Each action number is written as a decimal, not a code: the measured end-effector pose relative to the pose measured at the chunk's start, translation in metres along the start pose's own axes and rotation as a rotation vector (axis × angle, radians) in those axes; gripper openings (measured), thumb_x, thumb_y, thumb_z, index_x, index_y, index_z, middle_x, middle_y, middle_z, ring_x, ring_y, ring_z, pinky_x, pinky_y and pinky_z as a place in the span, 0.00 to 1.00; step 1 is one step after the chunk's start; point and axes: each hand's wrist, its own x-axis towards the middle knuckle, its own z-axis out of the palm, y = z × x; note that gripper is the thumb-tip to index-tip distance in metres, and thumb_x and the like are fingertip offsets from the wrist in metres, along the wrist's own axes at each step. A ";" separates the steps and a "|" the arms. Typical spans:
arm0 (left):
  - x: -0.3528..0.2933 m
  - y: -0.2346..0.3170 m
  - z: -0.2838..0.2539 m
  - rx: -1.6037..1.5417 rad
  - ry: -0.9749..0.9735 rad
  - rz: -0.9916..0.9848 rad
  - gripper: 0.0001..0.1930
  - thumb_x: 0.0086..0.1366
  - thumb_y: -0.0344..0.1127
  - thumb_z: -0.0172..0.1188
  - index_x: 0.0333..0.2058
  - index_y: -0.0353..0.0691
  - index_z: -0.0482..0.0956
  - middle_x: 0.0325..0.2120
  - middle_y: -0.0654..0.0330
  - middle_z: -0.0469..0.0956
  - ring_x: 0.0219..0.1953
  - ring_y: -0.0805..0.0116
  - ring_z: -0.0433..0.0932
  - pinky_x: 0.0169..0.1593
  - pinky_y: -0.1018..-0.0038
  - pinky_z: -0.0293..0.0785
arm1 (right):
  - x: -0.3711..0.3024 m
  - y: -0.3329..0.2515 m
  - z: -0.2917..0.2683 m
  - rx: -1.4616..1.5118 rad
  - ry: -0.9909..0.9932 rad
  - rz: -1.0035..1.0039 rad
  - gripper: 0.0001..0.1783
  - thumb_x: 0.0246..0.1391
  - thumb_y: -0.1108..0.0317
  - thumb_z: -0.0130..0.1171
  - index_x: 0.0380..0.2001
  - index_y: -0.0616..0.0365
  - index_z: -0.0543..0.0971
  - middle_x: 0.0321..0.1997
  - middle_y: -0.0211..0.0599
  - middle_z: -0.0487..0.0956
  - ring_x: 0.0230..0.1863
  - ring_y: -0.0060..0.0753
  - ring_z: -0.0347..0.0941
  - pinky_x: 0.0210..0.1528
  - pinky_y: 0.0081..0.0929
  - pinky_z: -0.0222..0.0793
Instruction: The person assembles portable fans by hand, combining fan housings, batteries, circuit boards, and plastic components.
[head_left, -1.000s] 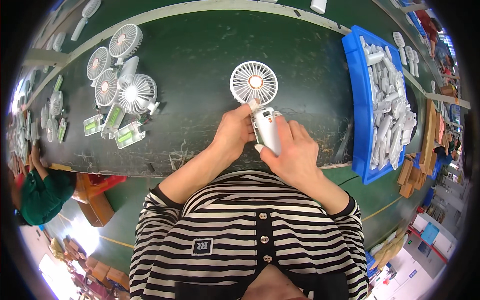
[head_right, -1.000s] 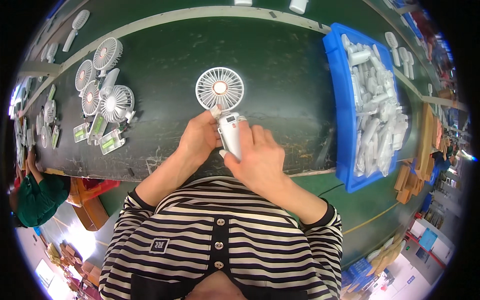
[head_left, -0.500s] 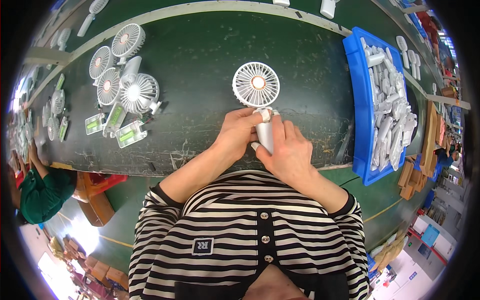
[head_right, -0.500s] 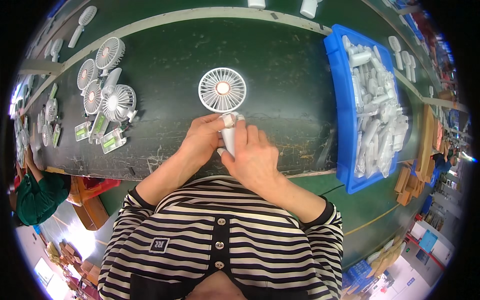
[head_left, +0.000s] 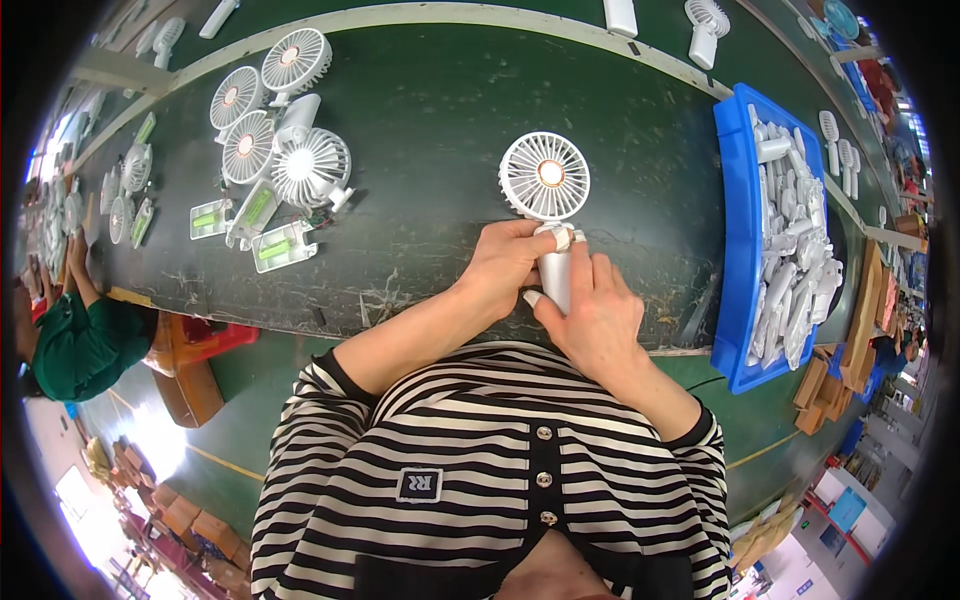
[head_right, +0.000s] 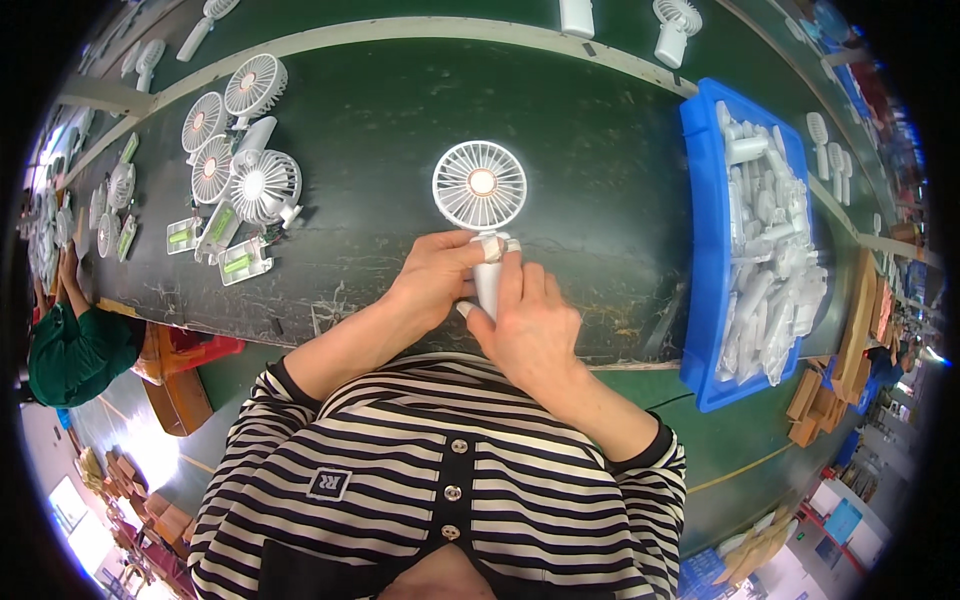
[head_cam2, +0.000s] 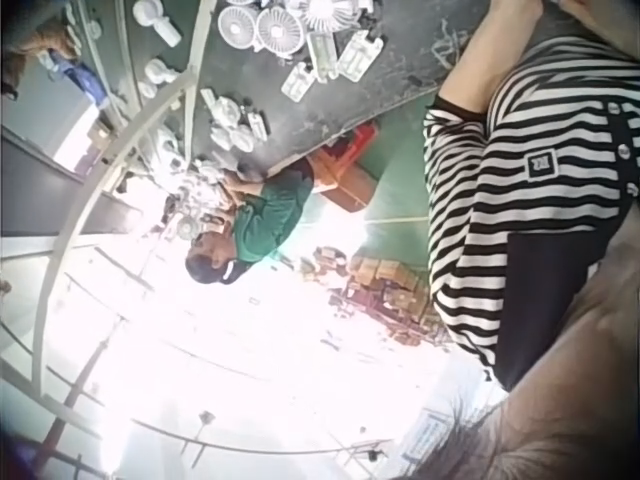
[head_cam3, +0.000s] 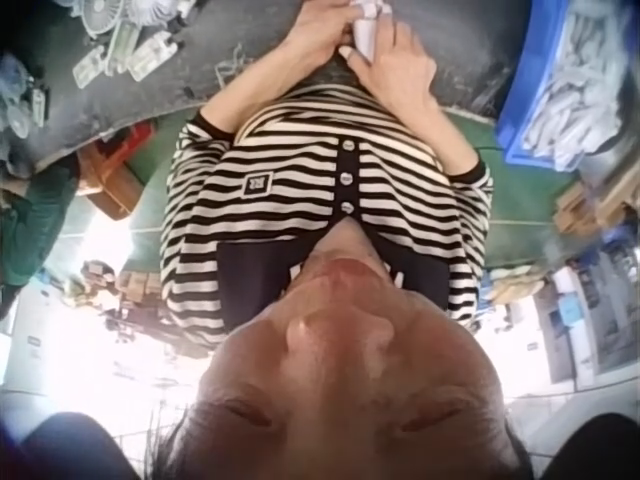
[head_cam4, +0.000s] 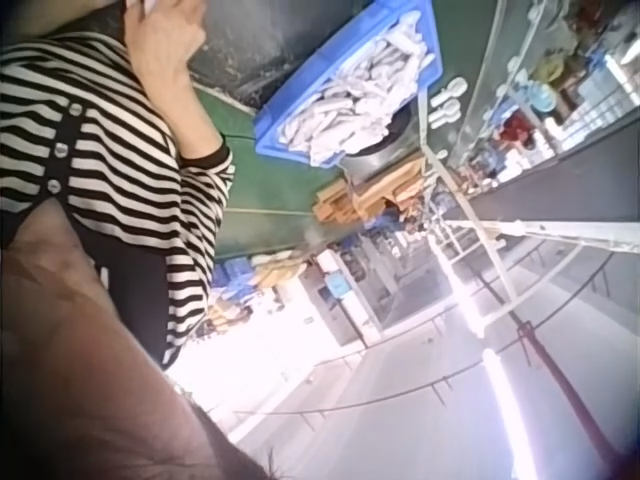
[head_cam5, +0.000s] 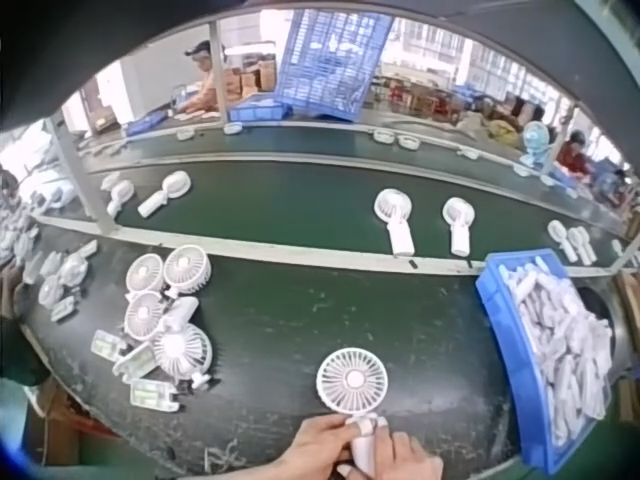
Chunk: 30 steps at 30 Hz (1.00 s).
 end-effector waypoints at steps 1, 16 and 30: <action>0.001 0.000 0.000 -0.008 0.004 -0.013 0.11 0.58 0.33 0.54 0.35 0.31 0.75 0.32 0.57 0.75 0.32 0.69 0.75 0.36 0.72 0.74 | 0.000 0.000 0.000 0.001 0.008 -0.004 0.38 0.31 0.57 0.64 0.46 0.70 0.66 0.28 0.39 0.68 0.26 0.38 0.70 0.18 0.30 0.67; 0.004 0.010 -0.011 -0.086 -0.045 0.033 0.16 0.58 0.33 0.54 0.41 0.26 0.70 0.36 0.50 0.75 0.39 0.61 0.76 0.45 0.67 0.72 | -0.007 0.020 -0.005 0.553 -0.134 0.335 0.28 0.38 0.59 0.64 0.39 0.68 0.70 0.26 0.42 0.76 0.24 0.36 0.74 0.26 0.28 0.69; 0.000 0.005 -0.009 -0.110 -0.290 0.178 0.23 0.57 0.39 0.58 0.46 0.31 0.68 0.41 0.45 0.74 0.42 0.60 0.74 0.49 0.65 0.70 | 0.016 0.019 0.002 1.164 -0.341 0.462 0.16 0.44 0.68 0.59 0.35 0.66 0.74 0.28 0.34 0.76 0.30 0.22 0.72 0.32 0.21 0.68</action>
